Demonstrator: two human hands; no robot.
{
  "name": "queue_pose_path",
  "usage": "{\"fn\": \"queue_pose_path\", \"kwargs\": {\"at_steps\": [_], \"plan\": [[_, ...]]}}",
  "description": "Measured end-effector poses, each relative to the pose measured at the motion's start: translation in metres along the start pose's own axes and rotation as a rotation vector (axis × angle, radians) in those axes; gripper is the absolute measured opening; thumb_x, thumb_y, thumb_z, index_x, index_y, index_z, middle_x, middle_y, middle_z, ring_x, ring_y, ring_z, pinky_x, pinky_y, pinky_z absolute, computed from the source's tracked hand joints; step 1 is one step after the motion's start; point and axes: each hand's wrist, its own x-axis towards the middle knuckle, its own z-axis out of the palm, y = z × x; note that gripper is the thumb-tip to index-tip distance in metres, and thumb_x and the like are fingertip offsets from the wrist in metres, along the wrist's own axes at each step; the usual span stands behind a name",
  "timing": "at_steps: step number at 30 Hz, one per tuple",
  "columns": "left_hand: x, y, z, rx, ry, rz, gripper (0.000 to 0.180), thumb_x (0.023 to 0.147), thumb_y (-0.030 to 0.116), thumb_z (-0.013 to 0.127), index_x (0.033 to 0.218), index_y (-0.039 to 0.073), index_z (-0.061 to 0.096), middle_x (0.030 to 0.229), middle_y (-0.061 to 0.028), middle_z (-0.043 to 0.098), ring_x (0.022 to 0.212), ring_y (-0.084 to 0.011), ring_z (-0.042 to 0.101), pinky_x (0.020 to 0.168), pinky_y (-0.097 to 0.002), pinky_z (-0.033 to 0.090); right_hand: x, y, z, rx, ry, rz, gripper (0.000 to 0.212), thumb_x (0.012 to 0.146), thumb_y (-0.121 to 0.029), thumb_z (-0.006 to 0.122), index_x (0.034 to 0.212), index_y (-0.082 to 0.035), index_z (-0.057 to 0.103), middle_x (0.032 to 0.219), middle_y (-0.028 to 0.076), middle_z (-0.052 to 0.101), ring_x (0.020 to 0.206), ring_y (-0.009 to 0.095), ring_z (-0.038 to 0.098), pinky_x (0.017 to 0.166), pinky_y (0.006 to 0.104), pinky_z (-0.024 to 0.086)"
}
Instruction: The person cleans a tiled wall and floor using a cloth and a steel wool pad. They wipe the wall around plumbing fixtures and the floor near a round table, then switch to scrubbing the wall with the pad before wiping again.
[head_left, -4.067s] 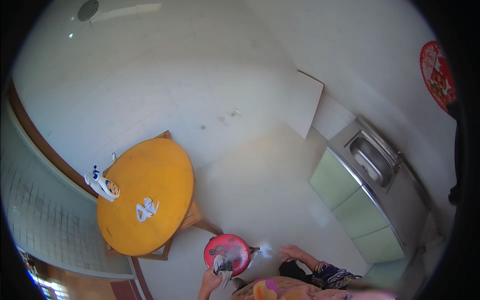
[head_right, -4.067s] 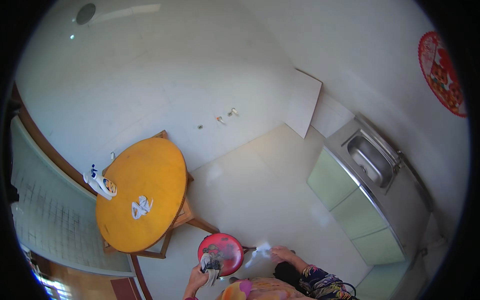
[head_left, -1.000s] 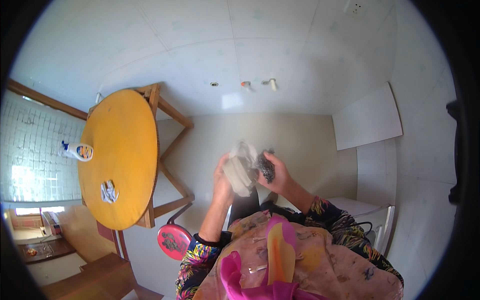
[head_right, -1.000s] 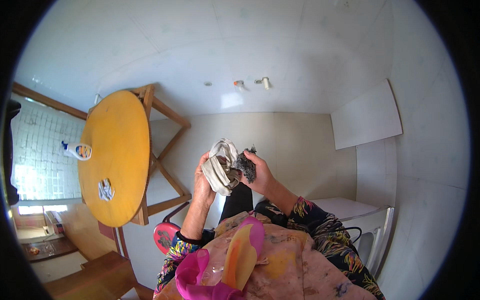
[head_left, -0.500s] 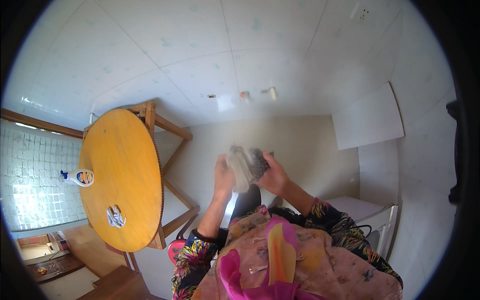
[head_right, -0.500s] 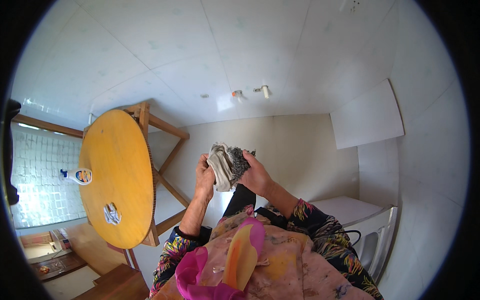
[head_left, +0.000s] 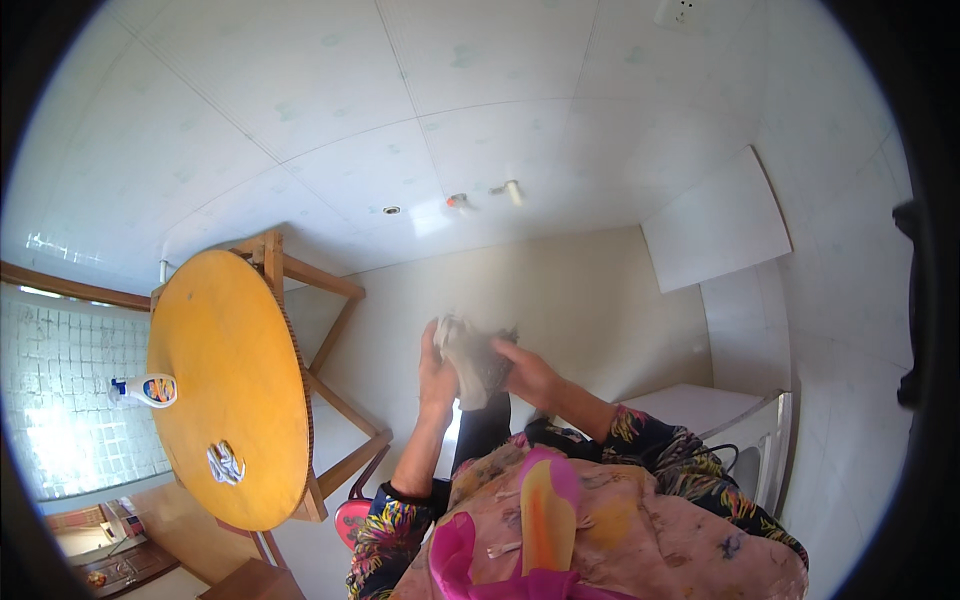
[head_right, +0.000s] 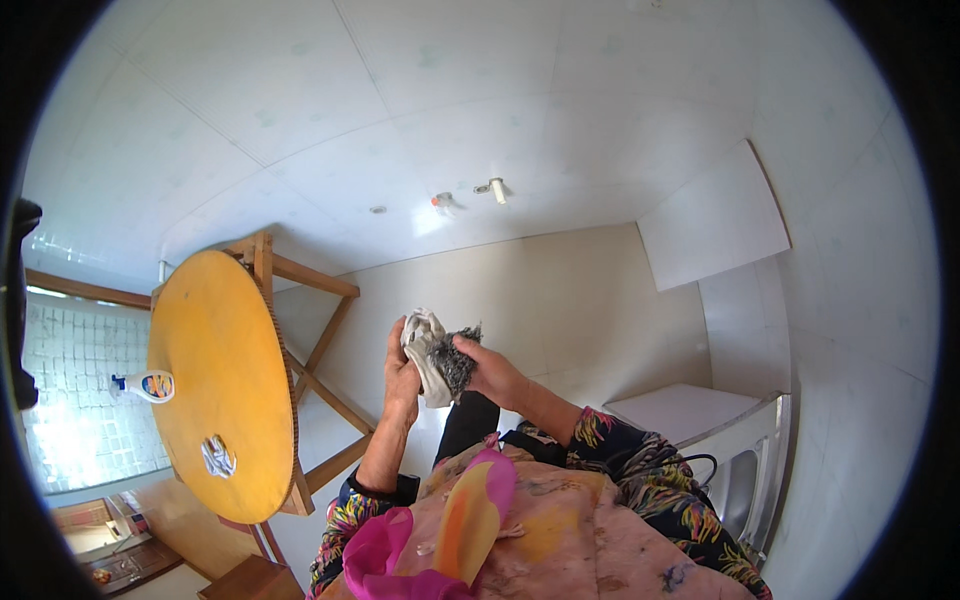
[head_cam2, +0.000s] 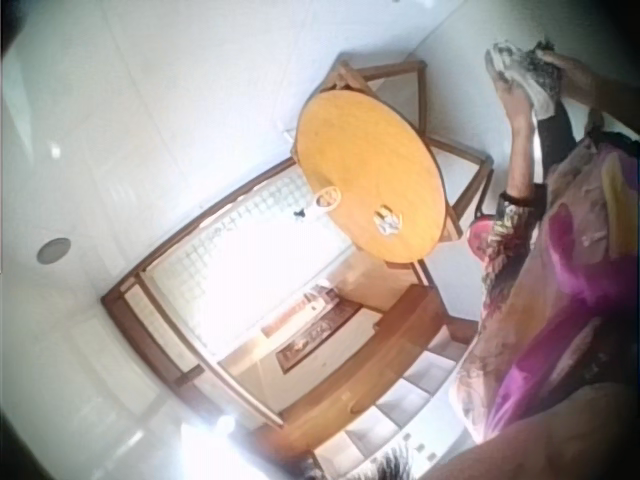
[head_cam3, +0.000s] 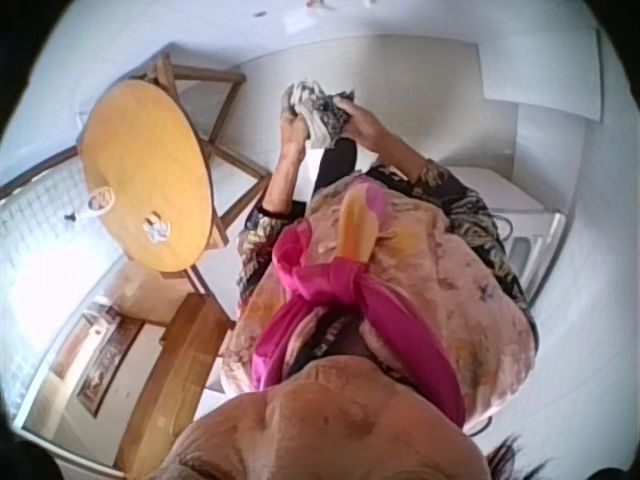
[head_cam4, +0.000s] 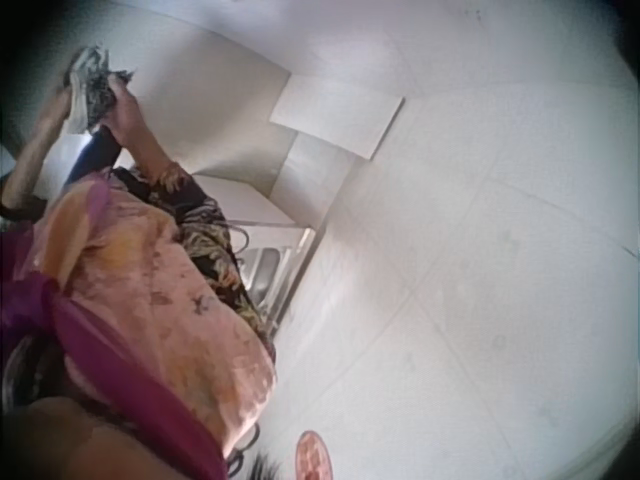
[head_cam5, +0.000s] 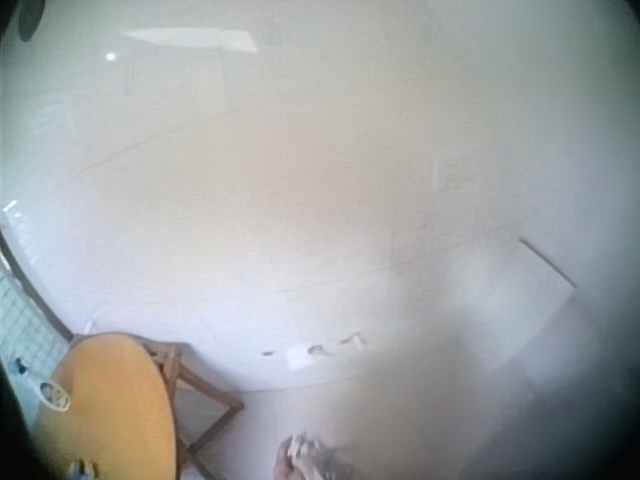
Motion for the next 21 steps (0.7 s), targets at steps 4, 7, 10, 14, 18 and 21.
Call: {"fn": "queue_pose_path", "kwargs": {"at_steps": [4, 7, 10, 14, 18, 21], "plan": [[0.005, -0.009, -0.011, 0.124, -0.090, 0.083, 0.032, 0.098, 0.004, 0.053, 0.129, 0.002, 0.057, 0.111, -0.0098, 0.068, 0.100, -0.0164, 0.064, 0.087, -0.0295, 0.052, 0.009, 0.008, -0.003, 0.025, 0.040, 0.089, 0.039, 0.104, -0.041, 0.049, 0.129, -0.012, 0.056, 0.121, 0.003, 0.067, 0.108, 0.017, 0.066, 0.097, 0.0412, 0.052], [0.018, -0.012, -0.020, 0.172, -0.035, 0.129, 0.029, 0.094, 0.002, 0.048, 0.120, 0.001, 0.060, 0.102, -0.0134, 0.070, 0.092, -0.0186, 0.066, 0.080, -0.0313, 0.054, 0.027, 0.007, 0.003, 0.125, 0.001, 0.093, 0.038, 0.104, -0.042, 0.047, 0.128, -0.015, 0.057, 0.120, 0.001, 0.067, 0.108, 0.017, 0.065, 0.096, 0.0426, 0.052], [0.039, -0.008, -0.031, 0.122, 0.036, 0.054, 0.017, 0.099, 0.006, 0.052, 0.114, 0.004, 0.058, 0.094, -0.0041, 0.067, 0.085, -0.0121, 0.063, 0.074, -0.0266, 0.052, 0.054, 0.003, 0.008, 0.125, 0.065, 0.104, 0.038, 0.104, -0.044, 0.046, 0.127, -0.015, 0.058, 0.120, 0.001, 0.067, 0.109, 0.017, 0.065, 0.097, 0.0447, 0.050], [0.076, 0.008, -0.041, -0.009, 0.069, -0.066, 0.017, 0.099, 0.008, 0.050, 0.114, 0.005, 0.057, 0.095, -0.0040, 0.067, 0.084, -0.0129, 0.063, 0.073, -0.0274, 0.052, 0.096, -0.008, 0.007, 0.189, 0.090, 0.089, 0.042, 0.104, -0.047, 0.044, 0.126, -0.015, 0.059, 0.122, 0.002, 0.067, 0.113, 0.019, 0.063, 0.100, 0.0496, 0.047], [0.093, 0.024, -0.032, 0.034, 0.037, -0.094, 0.020, 0.098, 0.006, 0.046, 0.115, 0.004, 0.056, 0.099, -0.0061, 0.066, 0.088, -0.0141, 0.063, 0.075, -0.0294, 0.053, 0.103, -0.021, 0.001, 0.269, 0.134, 0.044, 0.047, 0.103, -0.050, 0.042, 0.129, -0.015, 0.058, 0.126, 0.004, 0.066, 0.116, 0.022, 0.061, 0.101, 0.0521, 0.045], [0.097, 0.030, -0.021, -0.006, -0.004, -0.103, 0.022, 0.097, 0.005, 0.046, 0.117, 0.004, 0.056, 0.102, -0.0069, 0.065, 0.092, -0.0144, 0.062, 0.077, -0.0296, 0.053, 0.097, -0.033, -0.005, 0.295, 0.128, 0.013, 0.050, 0.103, -0.052, 0.042, 0.132, -0.014, 0.057, 0.129, 0.005, 0.064, 0.119, 0.024, 0.060, 0.102, 0.0520, 0.044]]}}
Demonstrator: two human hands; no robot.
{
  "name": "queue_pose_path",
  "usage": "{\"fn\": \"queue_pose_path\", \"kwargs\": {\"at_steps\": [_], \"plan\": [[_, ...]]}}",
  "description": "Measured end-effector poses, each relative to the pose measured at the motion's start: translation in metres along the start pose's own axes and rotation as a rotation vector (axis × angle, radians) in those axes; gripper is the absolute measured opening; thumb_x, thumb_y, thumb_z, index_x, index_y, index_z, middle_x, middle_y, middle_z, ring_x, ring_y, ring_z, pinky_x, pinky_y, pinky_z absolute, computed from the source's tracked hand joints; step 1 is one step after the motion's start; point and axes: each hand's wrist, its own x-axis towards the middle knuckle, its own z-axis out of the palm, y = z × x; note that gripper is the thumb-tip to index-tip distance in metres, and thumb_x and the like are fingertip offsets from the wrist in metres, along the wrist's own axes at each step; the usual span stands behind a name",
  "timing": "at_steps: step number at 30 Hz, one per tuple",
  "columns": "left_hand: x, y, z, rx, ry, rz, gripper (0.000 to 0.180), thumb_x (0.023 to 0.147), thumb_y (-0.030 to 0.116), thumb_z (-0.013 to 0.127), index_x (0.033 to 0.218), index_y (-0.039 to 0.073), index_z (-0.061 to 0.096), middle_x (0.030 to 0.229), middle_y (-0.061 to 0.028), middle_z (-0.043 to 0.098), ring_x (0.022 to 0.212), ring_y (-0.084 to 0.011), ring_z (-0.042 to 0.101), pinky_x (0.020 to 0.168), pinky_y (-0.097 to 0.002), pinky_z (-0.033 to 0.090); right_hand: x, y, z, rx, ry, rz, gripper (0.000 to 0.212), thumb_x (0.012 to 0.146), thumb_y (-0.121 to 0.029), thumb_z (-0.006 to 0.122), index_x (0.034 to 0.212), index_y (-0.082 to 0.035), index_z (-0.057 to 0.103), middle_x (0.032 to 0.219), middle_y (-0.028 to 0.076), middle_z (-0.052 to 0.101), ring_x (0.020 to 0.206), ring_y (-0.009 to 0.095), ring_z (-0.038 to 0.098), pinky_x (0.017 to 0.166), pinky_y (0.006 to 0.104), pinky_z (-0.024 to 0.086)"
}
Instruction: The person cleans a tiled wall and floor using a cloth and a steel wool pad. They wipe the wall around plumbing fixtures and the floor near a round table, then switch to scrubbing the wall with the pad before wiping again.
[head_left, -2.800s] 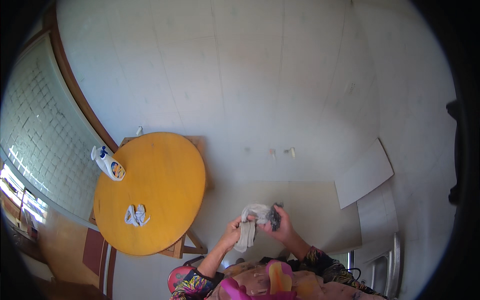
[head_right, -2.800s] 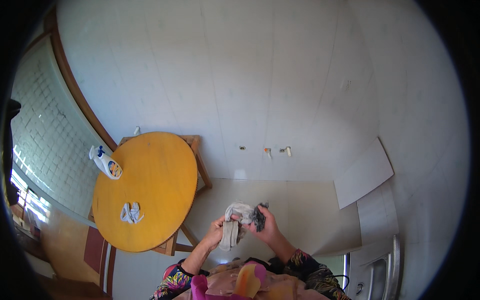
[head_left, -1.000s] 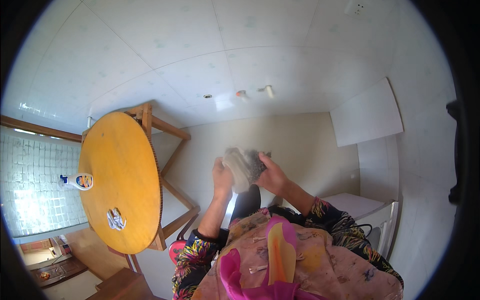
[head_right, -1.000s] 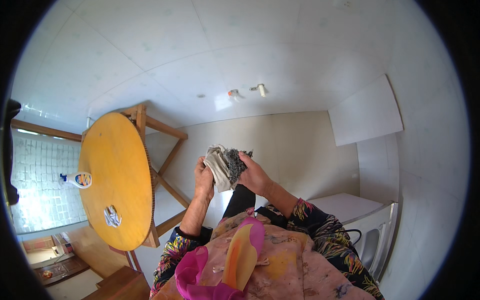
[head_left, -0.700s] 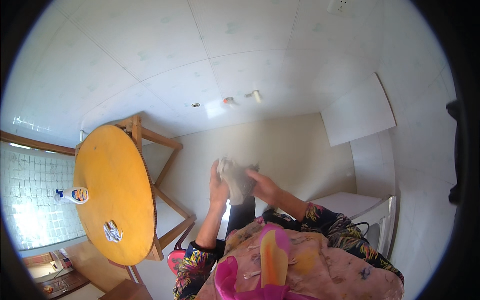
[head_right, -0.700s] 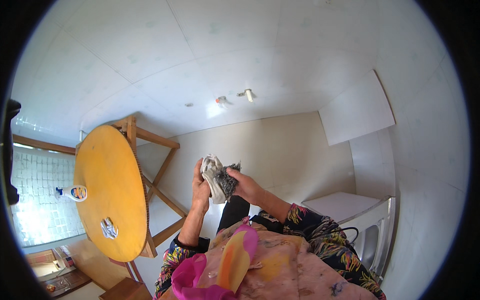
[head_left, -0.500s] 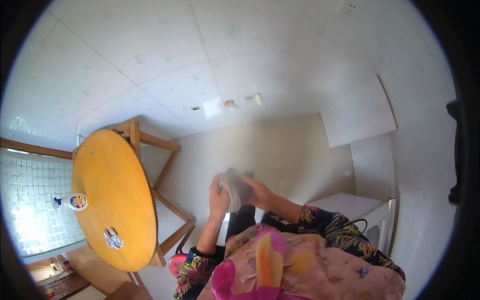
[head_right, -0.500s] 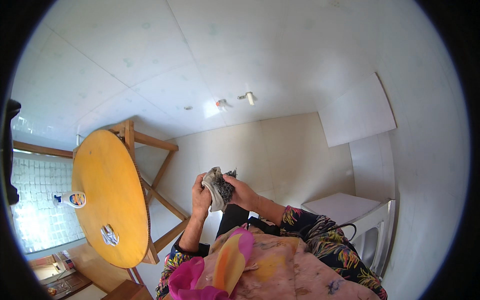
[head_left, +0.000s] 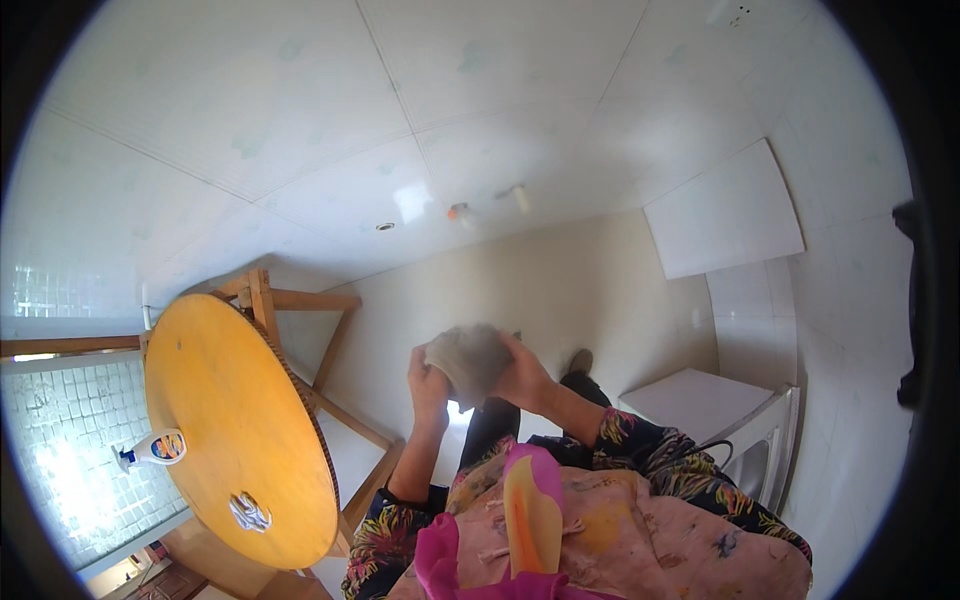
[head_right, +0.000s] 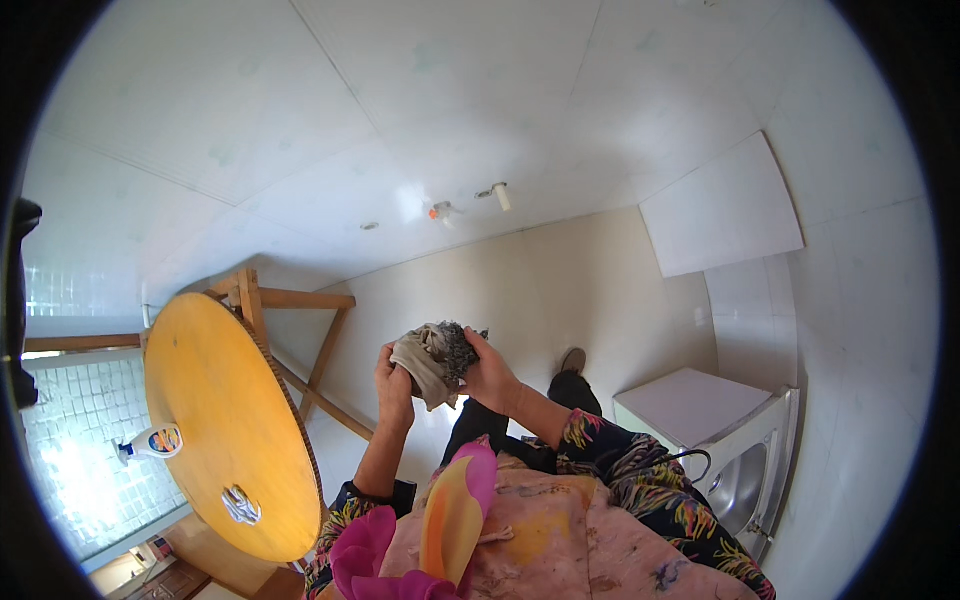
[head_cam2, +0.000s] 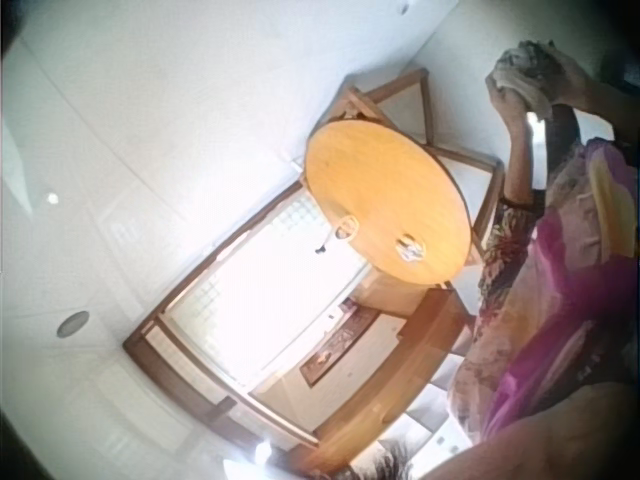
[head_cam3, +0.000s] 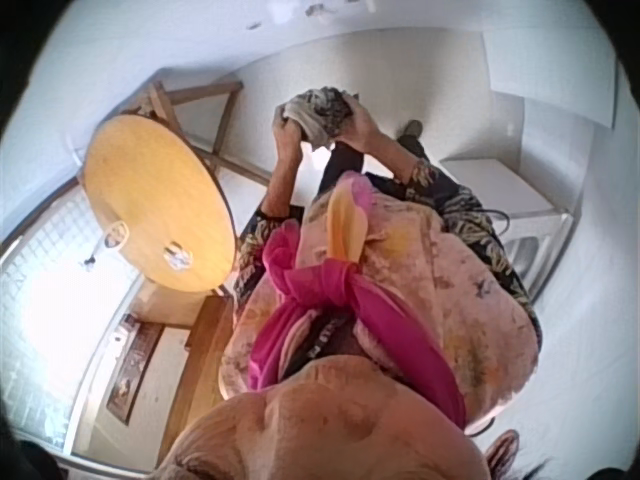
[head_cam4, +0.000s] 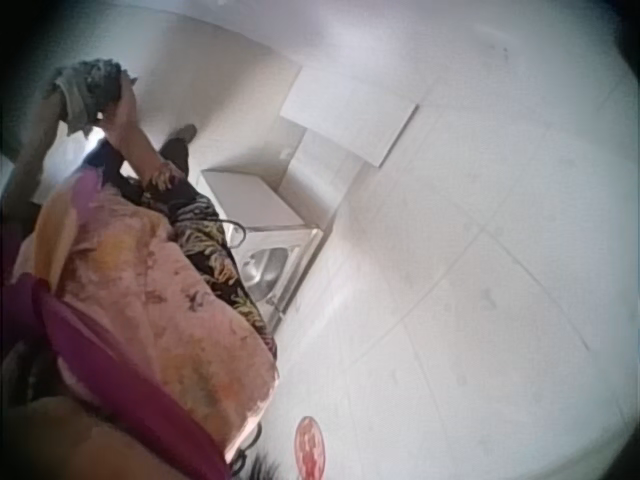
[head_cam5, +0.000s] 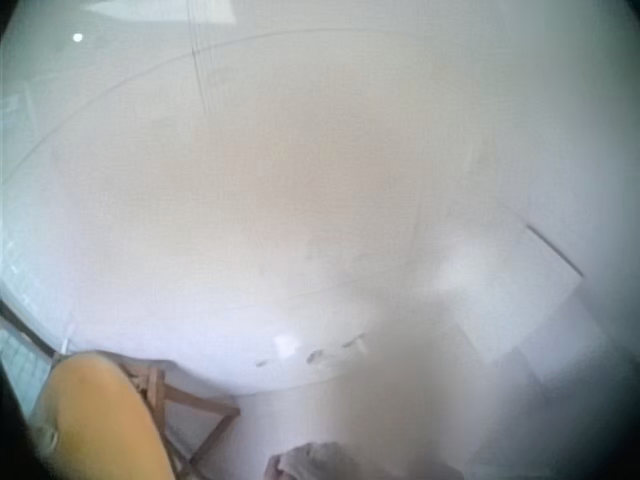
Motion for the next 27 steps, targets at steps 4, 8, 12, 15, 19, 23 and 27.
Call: {"fn": "queue_pose_path", "kwargs": {"at_steps": [4, 8, 12, 15, 19, 23, 27], "plan": [[0.002, 0.007, 0.017, -0.062, -0.118, -0.027, 0.026, 0.098, 0.007, 0.046, 0.122, 0.004, 0.054, 0.110, -0.0077, 0.062, 0.098, -0.0154, 0.062, 0.083, -0.0297, 0.053, -0.004, -0.025, -0.003, -0.077, -0.029, -0.014, 0.055, 0.103, -0.054, 0.041, 0.136, -0.013, 0.054, 0.133, 0.007, 0.062, 0.123, 0.025, 0.057, 0.104, 0.0515, 0.043], [0.000, 0.013, 0.044, -0.220, -0.151, -0.132, 0.030, 0.101, 0.014, 0.045, 0.129, 0.006, 0.050, 0.120, -0.0086, 0.059, 0.106, -0.0173, 0.061, 0.089, -0.0312, 0.052, -0.007, -0.057, -0.013, -0.130, -0.001, 0.018, 0.057, 0.102, -0.057, 0.040, 0.137, -0.013, 0.053, 0.137, 0.007, 0.059, 0.127, 0.025, 0.054, 0.105, 0.0496, 0.041], [-0.004, 0.010, 0.082, -0.093, -0.225, -0.020, 0.031, 0.101, 0.014, 0.044, 0.132, 0.006, 0.048, 0.121, -0.0088, 0.058, 0.109, -0.0186, 0.060, 0.090, -0.0321, 0.052, -0.017, -0.085, -0.033, -0.084, 0.000, 0.007, 0.057, 0.102, -0.057, 0.040, 0.138, -0.015, 0.053, 0.138, 0.006, 0.058, 0.128, 0.025, 0.053, 0.107, 0.0483, 0.040], [-0.002, 0.000, 0.109, -0.149, -0.187, -0.133, 0.033, 0.101, 0.017, 0.046, 0.132, 0.005, 0.048, 0.119, -0.0094, 0.059, 0.107, -0.0184, 0.060, 0.088, -0.0320, 0.051, -0.027, -0.105, -0.052, -0.022, -0.045, -0.025, 0.055, 0.102, -0.056, 0.040, 0.137, -0.016, 0.054, 0.137, 0.005, 0.058, 0.128, 0.025, 0.053, 0.108, 0.0486, 0.039], [-0.002, -0.015, 0.147, -0.076, -0.166, -0.049, 0.031, 0.099, 0.019, 0.050, 0.126, 0.004, 0.054, 0.110, -0.0095, 0.063, 0.097, -0.0166, 0.060, 0.079, -0.0317, 0.051, -0.050, -0.139, -0.075, 0.159, -0.110, -0.002, 0.039, 0.105, -0.042, 0.044, 0.134, -0.018, 0.056, 0.134, 0.004, 0.059, 0.125, 0.022, 0.054, 0.106, 0.0462, 0.043], [-0.009, -0.011, 0.181, 0.028, -0.151, 0.011, 0.024, 0.095, 0.005, 0.055, 0.120, 0.005, 0.055, 0.102, -0.0074, 0.064, 0.086, -0.0138, 0.062, 0.070, -0.0279, 0.053, -0.067, -0.171, -0.088, 0.105, -0.033, -0.009, 0.040, 0.106, -0.042, 0.041, 0.135, -0.017, 0.054, 0.134, 0.006, 0.058, 0.124, 0.024, 0.055, 0.106, 0.0462, 0.044], [-0.019, -0.004, 0.213, 0.205, -0.168, 0.119, 0.028, 0.091, -0.008, 0.047, 0.114, 0.005, 0.055, 0.096, -0.0042, 0.063, 0.089, -0.0123, 0.059, 0.074, -0.0288, 0.051, -0.080, -0.190, -0.092, -0.108, 0.091, -0.119, 0.044, 0.105, -0.038, 0.042, 0.139, -0.012, 0.049, 0.133, 0.007, 0.058, 0.122, 0.022, 0.055, 0.105, 0.0406, 0.043]]}}
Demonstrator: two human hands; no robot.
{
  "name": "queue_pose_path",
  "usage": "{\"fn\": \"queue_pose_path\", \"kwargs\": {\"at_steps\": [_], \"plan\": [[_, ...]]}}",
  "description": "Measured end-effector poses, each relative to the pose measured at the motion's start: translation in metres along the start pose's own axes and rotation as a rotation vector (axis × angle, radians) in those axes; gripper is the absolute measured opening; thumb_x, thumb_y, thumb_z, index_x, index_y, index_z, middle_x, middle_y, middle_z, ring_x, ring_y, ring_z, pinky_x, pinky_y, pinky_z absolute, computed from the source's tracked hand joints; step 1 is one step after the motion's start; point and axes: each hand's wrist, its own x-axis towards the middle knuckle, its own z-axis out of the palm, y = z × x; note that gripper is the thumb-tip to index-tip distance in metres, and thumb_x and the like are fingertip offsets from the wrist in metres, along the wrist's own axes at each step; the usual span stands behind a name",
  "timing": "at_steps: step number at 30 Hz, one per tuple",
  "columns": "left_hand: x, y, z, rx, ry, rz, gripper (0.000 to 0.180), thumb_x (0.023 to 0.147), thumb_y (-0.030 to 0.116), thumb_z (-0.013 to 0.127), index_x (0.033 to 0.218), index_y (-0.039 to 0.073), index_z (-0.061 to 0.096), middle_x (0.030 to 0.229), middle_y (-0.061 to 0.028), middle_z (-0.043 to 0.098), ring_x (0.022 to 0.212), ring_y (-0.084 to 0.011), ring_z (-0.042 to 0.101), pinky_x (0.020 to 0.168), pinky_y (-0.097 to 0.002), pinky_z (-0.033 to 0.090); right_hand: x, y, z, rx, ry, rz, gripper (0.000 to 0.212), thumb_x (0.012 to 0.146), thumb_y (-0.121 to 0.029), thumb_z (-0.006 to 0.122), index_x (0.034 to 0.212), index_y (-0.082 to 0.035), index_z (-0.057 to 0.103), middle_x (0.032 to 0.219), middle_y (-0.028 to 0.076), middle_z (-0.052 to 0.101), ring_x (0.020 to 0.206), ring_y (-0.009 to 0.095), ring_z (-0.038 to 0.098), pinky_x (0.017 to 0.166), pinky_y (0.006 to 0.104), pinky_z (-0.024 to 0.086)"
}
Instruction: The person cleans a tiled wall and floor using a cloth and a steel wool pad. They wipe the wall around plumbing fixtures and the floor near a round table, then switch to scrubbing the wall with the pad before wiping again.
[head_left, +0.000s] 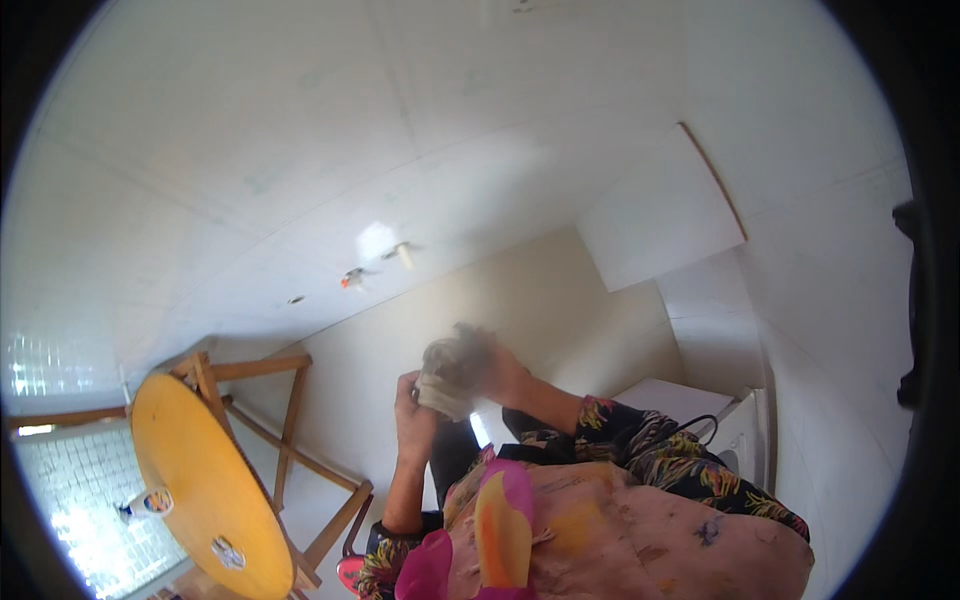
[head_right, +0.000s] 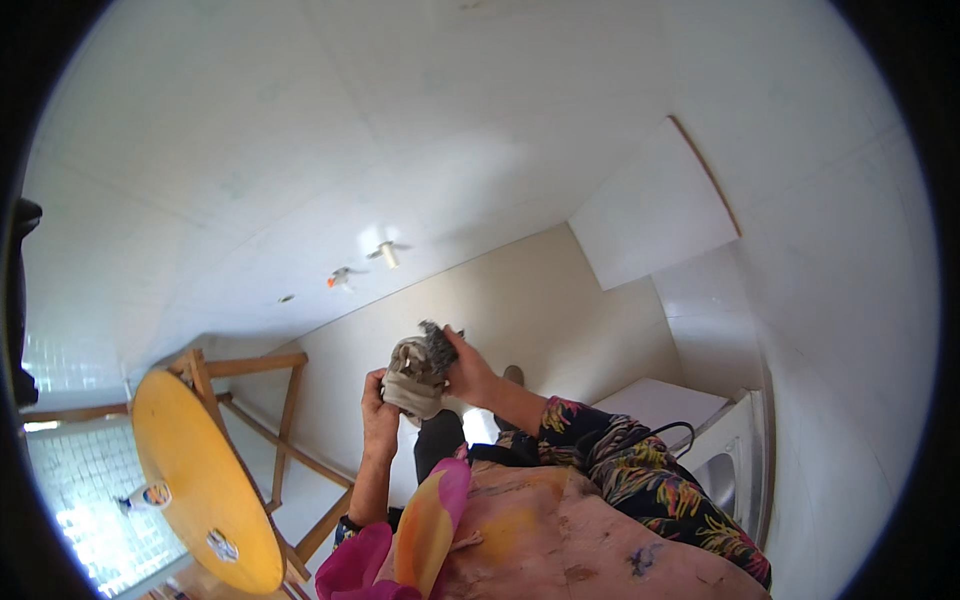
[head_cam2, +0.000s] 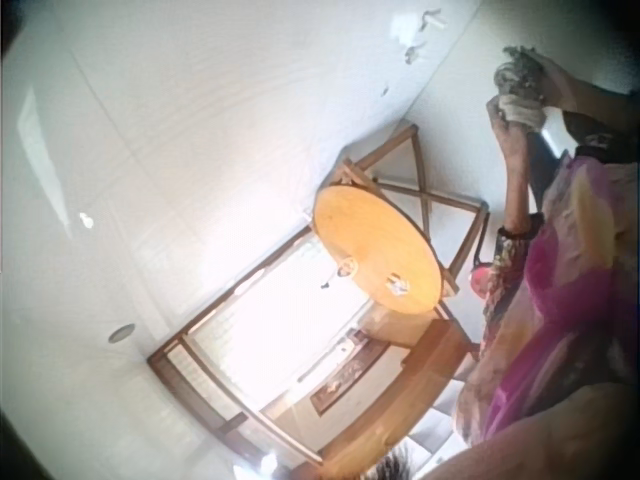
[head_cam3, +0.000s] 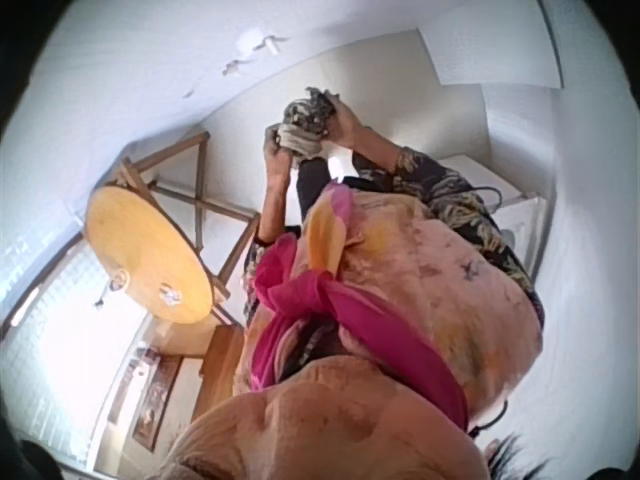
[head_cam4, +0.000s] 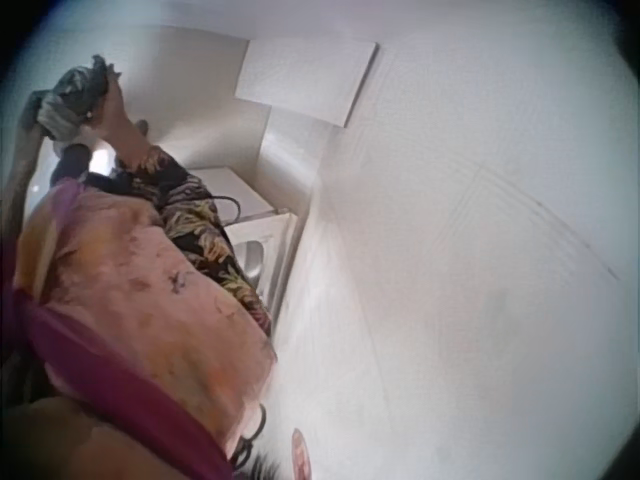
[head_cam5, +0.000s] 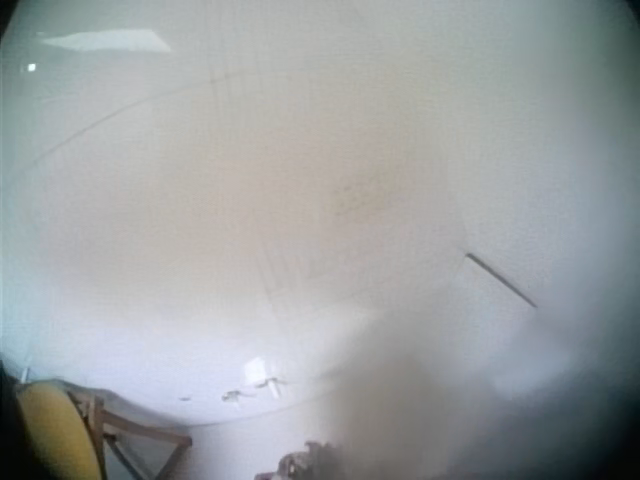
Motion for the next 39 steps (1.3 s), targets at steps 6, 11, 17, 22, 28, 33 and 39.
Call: {"fn": "queue_pose_path", "kwargs": {"at_steps": [6, 11, 17, 22, 28, 33, 39], "plan": [[0.013, -0.011, 0.023, 0.278, 0.110, -0.012, 0.028, 0.094, 0.006, 0.057, 0.120, -0.002, 0.050, 0.101, -0.0158, 0.066, 0.091, -0.0213, 0.064, 0.078, -0.0335, 0.053, -0.014, 0.001, 0.004, 0.006, -0.026, 0.059, 0.051, 0.100, -0.059, 0.047, 0.128, -0.018, 0.061, 0.122, -0.001, 0.067, 0.115, 0.015, 0.061, 0.100, 0.0401, 0.046], [0.033, -0.011, 0.031, 0.119, -0.090, 0.167, 0.037, 0.090, 0.008, 0.064, 0.120, -0.004, 0.047, 0.115, -0.0181, 0.062, 0.102, -0.0253, 0.064, 0.090, -0.0360, 0.052, -0.023, 0.006, 0.016, -0.301, -0.069, -0.123, 0.046, 0.105, -0.039, 0.049, 0.137, -0.007, 0.053, 0.128, 0.003, 0.060, 0.115, 0.012, 0.055, 0.104, 0.0300, 0.041], [0.024, 0.032, 0.052, 0.745, -0.364, 0.287, 0.048, 0.085, 0.004, 0.056, 0.132, -0.006, 0.049, 0.122, -0.0255, 0.057, 0.114, -0.0471, 0.057, 0.094, -0.0466, 0.049, -0.024, -0.005, 0.021, -0.172, 0.078, -0.313, 0.040, 0.105, -0.035, 0.048, 0.133, -0.008, 0.058, 0.126, 0.002, 0.062, 0.117, 0.013, 0.055, 0.105, 0.0283, 0.040], [0.020, 0.078, 0.056, 0.746, -0.524, 0.181, 0.059, 0.085, 0.014, 0.055, 0.137, -0.009, 0.042, 0.131, -0.0259, 0.047, 0.118, -0.0449, 0.054, 0.098, -0.0469, 0.046, -0.027, -0.015, 0.006, 0.216, 0.140, -0.022, 0.036, 0.104, -0.033, 0.048, 0.128, -0.009, 0.061, 0.121, 0.000, 0.064, 0.111, 0.013, 0.059, 0.101, 0.0288, 0.045], [0.027, 0.082, 0.047, 0.661, -0.379, 0.278, 0.064, 0.093, 0.043, 0.060, 0.135, -0.004, 0.046, 0.125, -0.0242, 0.058, 0.117, -0.0392, 0.058, 0.099, -0.0429, 0.045, -0.025, -0.001, 0.027, -0.037, 0.055, -0.478, 0.039, 0.101, -0.044, 0.052, 0.110, -0.009, 0.066, 0.101, 0.001, 0.066, 0.092, 0.012, 0.061, 0.087, 0.0280, 0.050], [0.041, 0.057, 0.053, 0.603, -0.296, 0.269, 0.046, 0.099, 0.037, 0.054, 0.121, -0.003, 0.057, 0.114, -0.0211, 0.062, 0.103, -0.0350, 0.061, 0.092, -0.0429, 0.047, -0.036, -0.006, 0.045, 0.050, 0.178, -0.371, 0.042, 0.102, -0.044, 0.051, 0.116, -0.007, 0.063, 0.102, 0.004, 0.065, 0.093, 0.015, 0.062, 0.085, 0.0306, 0.052], [0.047, 0.046, 0.046, -0.035, -0.230, 0.032, 0.040, 0.101, 0.030, 0.047, 0.121, -0.002, 0.060, 0.116, -0.0118, 0.063, 0.106, -0.0261, 0.062, 0.098, -0.0376, 0.046, -0.049, -0.017, 0.035, 0.184, -0.104, -0.268, 0.049, 0.102, -0.046, 0.050, 0.129, -0.005, 0.053, 0.118, 0.008, 0.063, 0.108, 0.019, 0.063, 0.096, 0.0350, 0.052]]}}
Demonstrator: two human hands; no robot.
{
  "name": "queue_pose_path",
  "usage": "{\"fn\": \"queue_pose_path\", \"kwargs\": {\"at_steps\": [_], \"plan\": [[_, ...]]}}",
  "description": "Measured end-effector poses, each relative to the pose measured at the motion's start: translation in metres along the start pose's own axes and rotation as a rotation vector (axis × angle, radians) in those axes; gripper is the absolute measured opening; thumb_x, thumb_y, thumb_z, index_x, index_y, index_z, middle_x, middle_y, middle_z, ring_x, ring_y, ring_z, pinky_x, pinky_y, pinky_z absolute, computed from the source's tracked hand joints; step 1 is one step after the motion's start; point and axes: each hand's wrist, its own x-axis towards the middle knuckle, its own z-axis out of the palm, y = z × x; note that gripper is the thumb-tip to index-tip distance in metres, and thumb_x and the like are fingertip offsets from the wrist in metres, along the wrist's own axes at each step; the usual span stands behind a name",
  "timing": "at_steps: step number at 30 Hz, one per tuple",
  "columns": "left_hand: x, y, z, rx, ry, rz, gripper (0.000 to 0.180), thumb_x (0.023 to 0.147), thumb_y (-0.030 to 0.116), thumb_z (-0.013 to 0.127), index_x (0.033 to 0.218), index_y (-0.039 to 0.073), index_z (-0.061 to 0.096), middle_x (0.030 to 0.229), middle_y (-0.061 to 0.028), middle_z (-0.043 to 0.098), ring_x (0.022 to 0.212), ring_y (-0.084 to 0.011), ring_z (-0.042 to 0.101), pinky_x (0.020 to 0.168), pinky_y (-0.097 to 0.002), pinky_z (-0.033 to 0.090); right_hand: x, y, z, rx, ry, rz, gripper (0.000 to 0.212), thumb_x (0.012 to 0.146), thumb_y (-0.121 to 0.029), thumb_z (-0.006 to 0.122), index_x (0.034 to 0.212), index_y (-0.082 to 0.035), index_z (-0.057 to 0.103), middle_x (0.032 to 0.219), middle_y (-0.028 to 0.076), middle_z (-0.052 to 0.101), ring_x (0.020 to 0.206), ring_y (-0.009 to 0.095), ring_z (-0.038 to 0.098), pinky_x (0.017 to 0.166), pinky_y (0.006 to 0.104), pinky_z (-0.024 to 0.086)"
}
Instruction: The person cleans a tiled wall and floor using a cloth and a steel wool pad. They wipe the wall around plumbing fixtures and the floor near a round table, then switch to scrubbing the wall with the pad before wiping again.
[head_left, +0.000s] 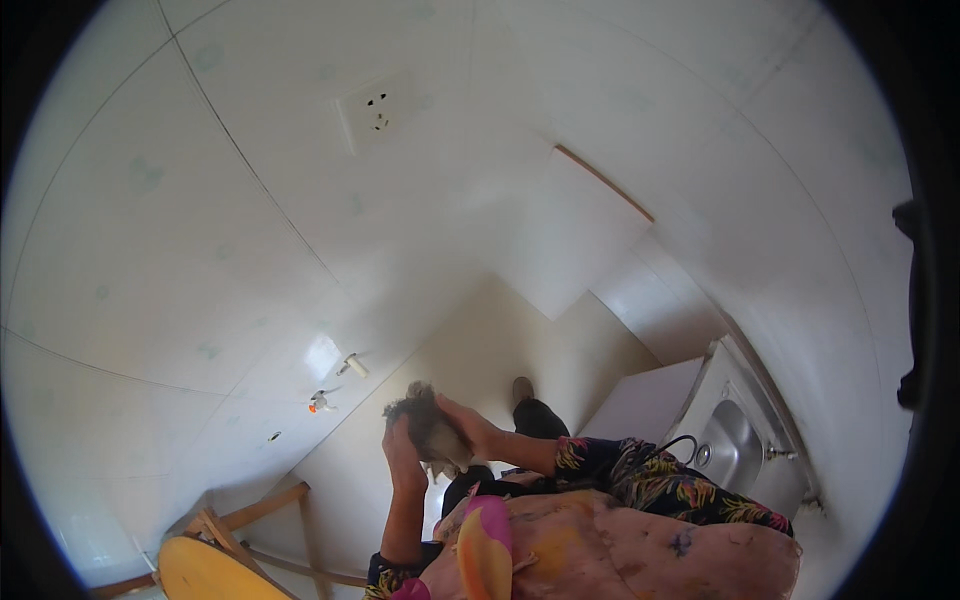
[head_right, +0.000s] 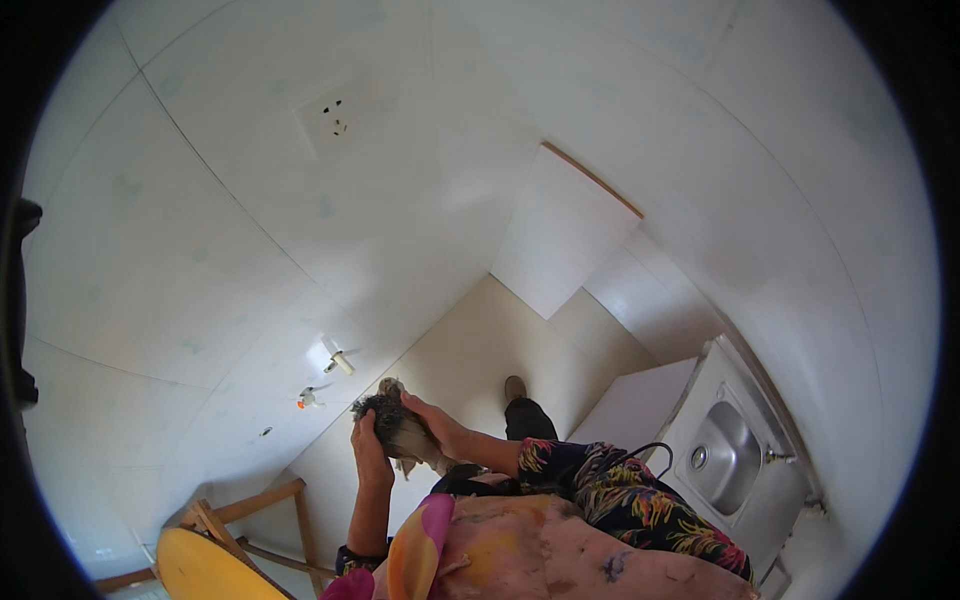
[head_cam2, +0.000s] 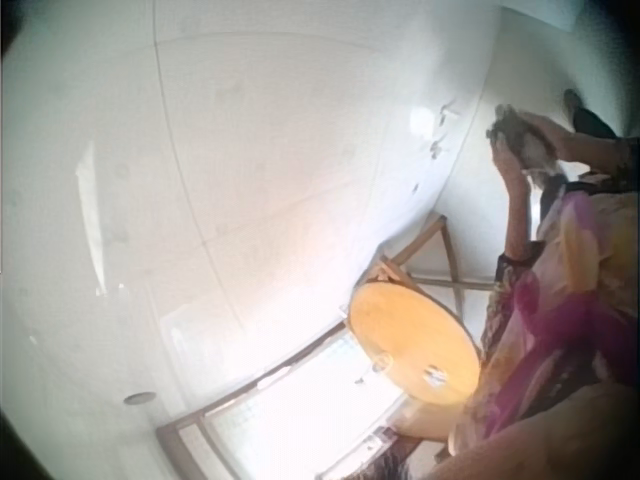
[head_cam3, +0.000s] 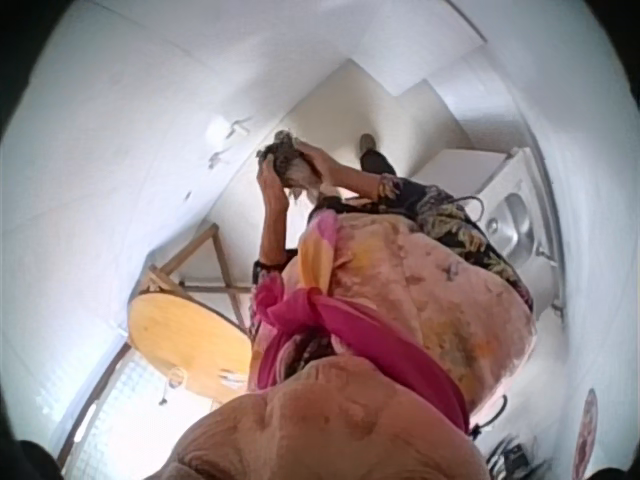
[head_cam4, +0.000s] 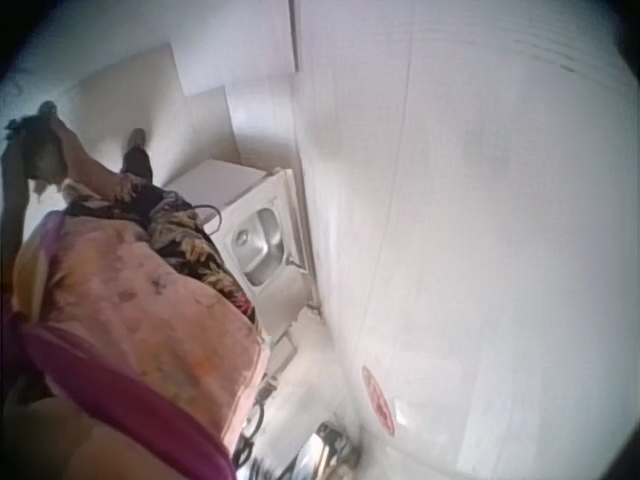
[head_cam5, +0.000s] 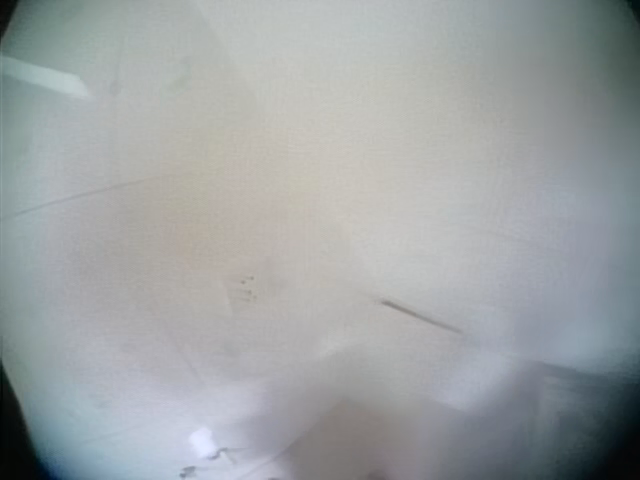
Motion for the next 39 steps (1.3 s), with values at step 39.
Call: {"fn": "queue_pose_path", "kwargs": {"at_steps": [39], "plan": [[0.144, -0.328, -0.065, -0.024, 0.135, -0.578, 0.024, 0.100, 0.019, 0.044, 0.107, 0.004, 0.060, 0.099, -0.0143, 0.069, 0.088, -0.0259, 0.069, 0.075, -0.0406, 0.062, 0.258, -0.379, -0.291, -0.544, 0.821, -1.547, 0.046, 0.095, -0.022, 0.063, 0.132, -0.001, 0.047, 0.117, 0.009, 0.059, 0.108, 0.018, 0.054, 0.095, 0.0307, 0.044]]}}
